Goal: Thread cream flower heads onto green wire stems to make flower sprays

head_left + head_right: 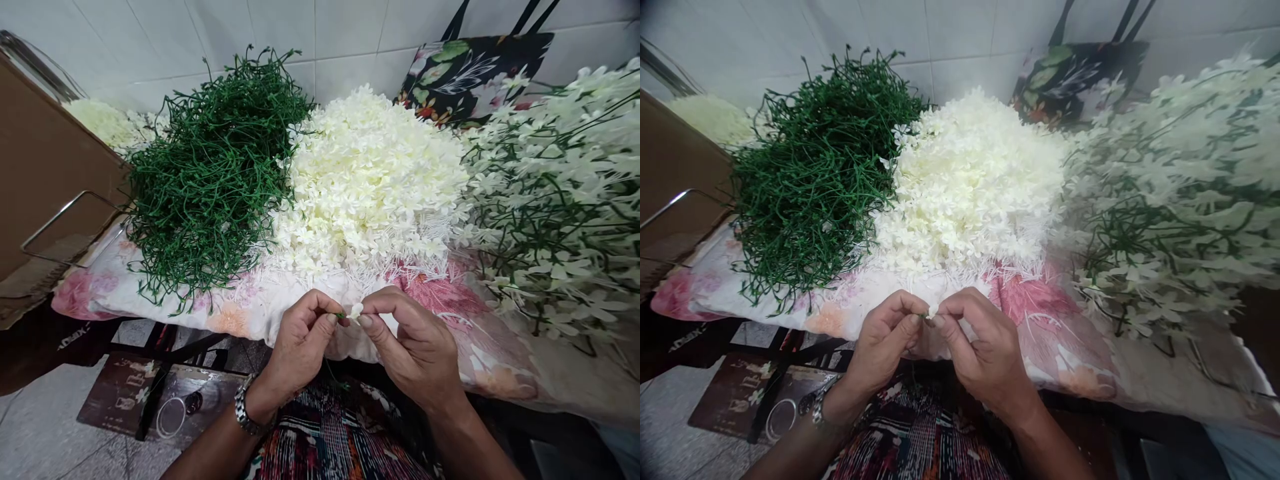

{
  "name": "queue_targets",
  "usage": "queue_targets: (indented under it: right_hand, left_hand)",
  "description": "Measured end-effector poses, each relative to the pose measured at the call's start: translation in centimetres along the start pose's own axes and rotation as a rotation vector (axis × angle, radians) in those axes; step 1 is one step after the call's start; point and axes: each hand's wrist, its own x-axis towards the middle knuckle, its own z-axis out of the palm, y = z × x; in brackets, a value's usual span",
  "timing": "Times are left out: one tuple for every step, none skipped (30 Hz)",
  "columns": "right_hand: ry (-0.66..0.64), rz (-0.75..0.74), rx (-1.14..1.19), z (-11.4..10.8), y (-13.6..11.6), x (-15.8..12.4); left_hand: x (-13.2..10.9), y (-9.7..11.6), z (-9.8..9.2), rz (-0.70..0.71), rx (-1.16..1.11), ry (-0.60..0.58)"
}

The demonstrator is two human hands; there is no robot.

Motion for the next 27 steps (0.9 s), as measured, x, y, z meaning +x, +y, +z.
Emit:
queue_targets:
  right_hand:
    - [-0.001, -0.011, -0.014, 0.0, -0.1, 0.1]
    - [-0.008, -0.024, -0.032, -0.1, -0.1, 0.1]
    - [-0.020, -0.040, -0.053, -0.1, -0.2, 0.2]
    - [-0.031, -0.055, -0.073, -0.1, -0.2, 0.2]
    - [-0.040, -0.069, -0.091, -0.1, -0.3, 0.2]
    - [-0.045, -0.082, -0.107, -0.1, -0.3, 0.2]
    - [-0.048, -0.094, -0.119, -0.1, -0.3, 0.2]
    - [-0.048, -0.104, -0.130, 0.0, -0.2, 0.1]
    - [-0.047, -0.114, -0.140, 0.0, -0.2, 0.1]
    - [-0.046, -0.120, -0.149, 0.1, -0.1, 0.0]
    - [-0.044, -0.121, -0.157, 0.2, 0.0, -0.1]
    - [-0.040, -0.118, -0.162, 0.4, 0.1, -0.1]
    - [-0.033, -0.112, -0.165, 0.5, 0.3, -0.2]
    - [-0.026, -0.103, -0.164, 0.6, 0.4, -0.3]
    - [-0.017, -0.094, -0.161, 0.8, 0.5, -0.4]
    - [-0.007, -0.086, -0.156, 0.9, 0.6, -0.5]
    - [0.002, -0.080, -0.152, 1.1, 0.7, -0.5]
    - [0.009, -0.074, -0.148, 1.2, 0.8, -0.6]
    - [0.014, -0.070, -0.146, 1.3, 0.9, -0.7]
    - [0.017, -0.067, -0.145, 1.4, 1.0, -0.7]
    - [0.016, -0.067, -0.145, 1.5, 1.1, -0.8]
    - [0.013, -0.067, -0.146, 1.5, 1.2, -0.8]
    - [0.009, -0.068, -0.148, 1.6, 1.2, -0.8]
    - [0.006, -0.070, -0.150, 1.6, 1.3, -0.8]
    - [0.004, -0.071, -0.153, 1.6, 1.3, -0.9]
    - [0.003, -0.069, -0.155, 1.6, 1.3, -0.9]
    - [0.004, -0.065, -0.158, 1.6, 1.4, -0.9]
  left_hand:
    - [0.0, -0.1, 0.0, -0.003, -0.010, -0.003]
    - [0.0, -0.2, -0.1, -0.005, -0.016, -0.004]
    - [0.0, -0.3, -0.1, -0.006, -0.017, -0.004]
    - [-0.1, -0.3, -0.1, -0.007, -0.012, 0.000]
    - [-0.1, -0.3, -0.2, -0.009, 0.000, 0.006]
    - [-0.2, -0.3, -0.2, -0.012, 0.016, 0.015]
    - [-0.2, -0.3, -0.2, -0.014, 0.035, 0.023]
    - [-0.2, -0.2, -0.1, -0.016, 0.055, 0.030]
    - [-0.2, -0.1, -0.1, -0.015, 0.074, 0.037]
    - [-0.2, 0.0, 0.0, -0.011, 0.091, 0.044]
    - [-0.1, 0.1, 0.0, -0.006, 0.104, 0.052]
    - [0.0, 0.2, 0.1, 0.000, 0.114, 0.060]
    - [0.0, 0.2, 0.2, 0.006, 0.121, 0.070]
    - [0.1, 0.3, 0.3, 0.010, 0.124, 0.081]
    - [0.3, 0.3, 0.3, 0.015, 0.125, 0.085]
    - [0.4, 0.3, 0.4, 0.020, 0.124, 0.089]
    - [0.5, 0.2, 0.4, 0.024, 0.123, 0.090]
    - [0.5, 0.2, 0.4, 0.028, 0.124, 0.093]
    - [0.6, 0.1, 0.5, 0.031, 0.128, 0.095]
    - [0.6, 0.0, 0.5, 0.036, 0.136, 0.099]
    - [0.6, -0.1, 0.5, 0.043, 0.144, 0.104]
    - [0.6, -0.3, 0.5, 0.050, 0.153, 0.108]
    - [0.6, -0.4, 0.5, 0.060, 0.162, 0.107]
    - [0.6, -0.5, 0.5, 0.070, 0.170, 0.105]
    - [0.5, -0.6, 0.5, 0.079, 0.178, 0.102]
    - [0.5, -0.6, 0.5, 0.085, 0.185, 0.098]
    - [0.5, -0.7, 0.5, 0.093, 0.193, 0.096]
